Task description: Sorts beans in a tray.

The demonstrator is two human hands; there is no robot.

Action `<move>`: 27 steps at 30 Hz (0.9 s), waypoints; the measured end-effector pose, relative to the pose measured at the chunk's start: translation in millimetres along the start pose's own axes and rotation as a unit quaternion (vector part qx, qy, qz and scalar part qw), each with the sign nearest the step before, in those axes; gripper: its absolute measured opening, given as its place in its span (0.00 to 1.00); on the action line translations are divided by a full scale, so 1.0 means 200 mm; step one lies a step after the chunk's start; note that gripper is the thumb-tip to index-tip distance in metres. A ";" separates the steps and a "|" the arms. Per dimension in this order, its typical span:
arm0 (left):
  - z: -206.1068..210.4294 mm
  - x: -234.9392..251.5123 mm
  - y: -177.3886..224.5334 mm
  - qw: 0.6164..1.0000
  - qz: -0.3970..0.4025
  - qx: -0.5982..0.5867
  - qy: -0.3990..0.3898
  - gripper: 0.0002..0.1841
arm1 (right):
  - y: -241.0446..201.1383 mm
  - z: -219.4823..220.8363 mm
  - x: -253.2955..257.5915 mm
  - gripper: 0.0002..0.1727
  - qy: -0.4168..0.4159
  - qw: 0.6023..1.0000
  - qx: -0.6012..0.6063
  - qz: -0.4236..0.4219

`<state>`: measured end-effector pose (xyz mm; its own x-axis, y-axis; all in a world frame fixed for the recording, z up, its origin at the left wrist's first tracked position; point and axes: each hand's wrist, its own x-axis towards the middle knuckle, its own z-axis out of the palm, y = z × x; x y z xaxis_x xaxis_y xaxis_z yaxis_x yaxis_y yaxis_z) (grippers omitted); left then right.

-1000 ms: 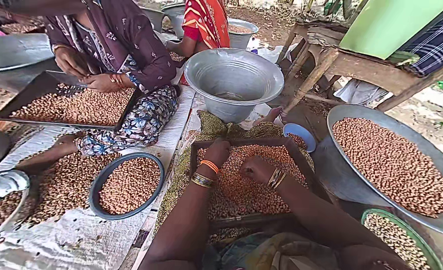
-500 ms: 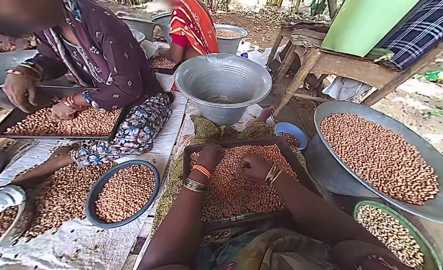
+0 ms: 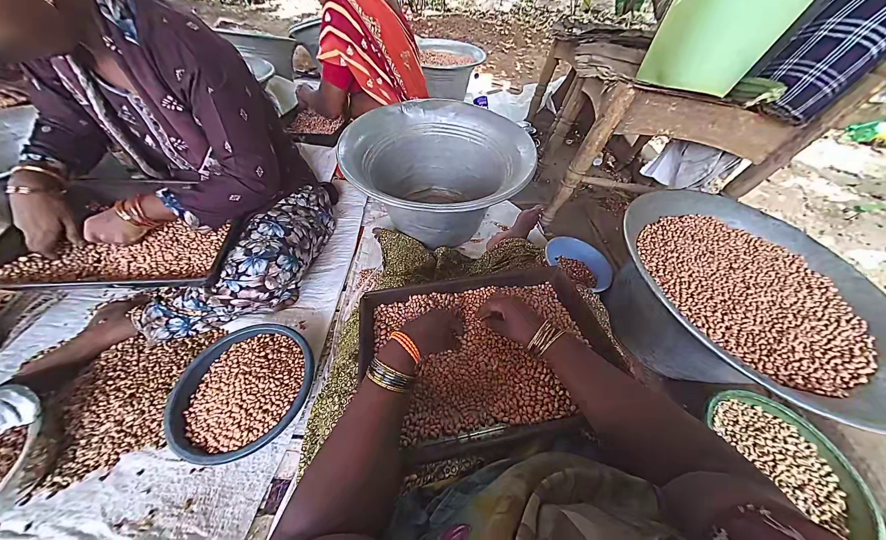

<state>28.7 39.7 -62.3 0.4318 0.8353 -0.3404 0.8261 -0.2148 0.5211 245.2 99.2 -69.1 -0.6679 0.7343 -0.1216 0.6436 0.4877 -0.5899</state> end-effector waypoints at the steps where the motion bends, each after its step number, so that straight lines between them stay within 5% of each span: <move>1: -0.01 -0.03 0.01 0.999 0.011 -0.010 -0.037 0.16 | -0.03 0.03 0.00 0.19 -0.030 0.998 -0.048 -0.007; 5: 0.00 -0.08 0.01 0.997 -0.012 0.018 -0.079 0.16 | -0.10 0.07 0.00 0.18 -0.031 0.995 -0.090 0.016; 9: -0.04 -0.07 -0.05 0.989 -0.124 0.059 0.049 0.18 | -0.06 0.07 0.01 0.15 -0.025 0.998 -0.053 0.035; 13: -0.04 -0.06 -0.06 0.969 -0.152 0.012 0.196 0.12 | 0.01 0.02 0.00 0.09 0.056 0.978 0.191 0.069; 16: -0.03 -0.06 -0.04 0.972 -0.068 -0.043 0.222 0.09 | -0.02 0.01 -0.05 0.07 -0.018 0.930 0.363 0.050; 20: -0.01 -0.07 -0.05 0.992 0.076 -0.081 0.059 0.08 | -0.13 0.06 -0.10 0.10 -0.163 0.964 0.193 -0.078; 23: 0.01 -0.04 -0.04 0.999 0.009 0.000 -0.036 0.12 | -0.20 0.11 -0.10 0.15 -0.233 0.965 0.055 -0.106; 27: 0.01 -0.03 -0.04 0.993 -0.102 0.052 0.015 0.12 | -0.19 0.09 -0.05 0.22 -0.213 0.968 -0.122 0.056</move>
<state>21.2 35.7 -66.9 0.2419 0.8811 -0.4065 0.9291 -0.0896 0.3589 221.0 64.9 -59.6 -0.6483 0.5530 -0.5234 0.7558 0.5509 -0.3540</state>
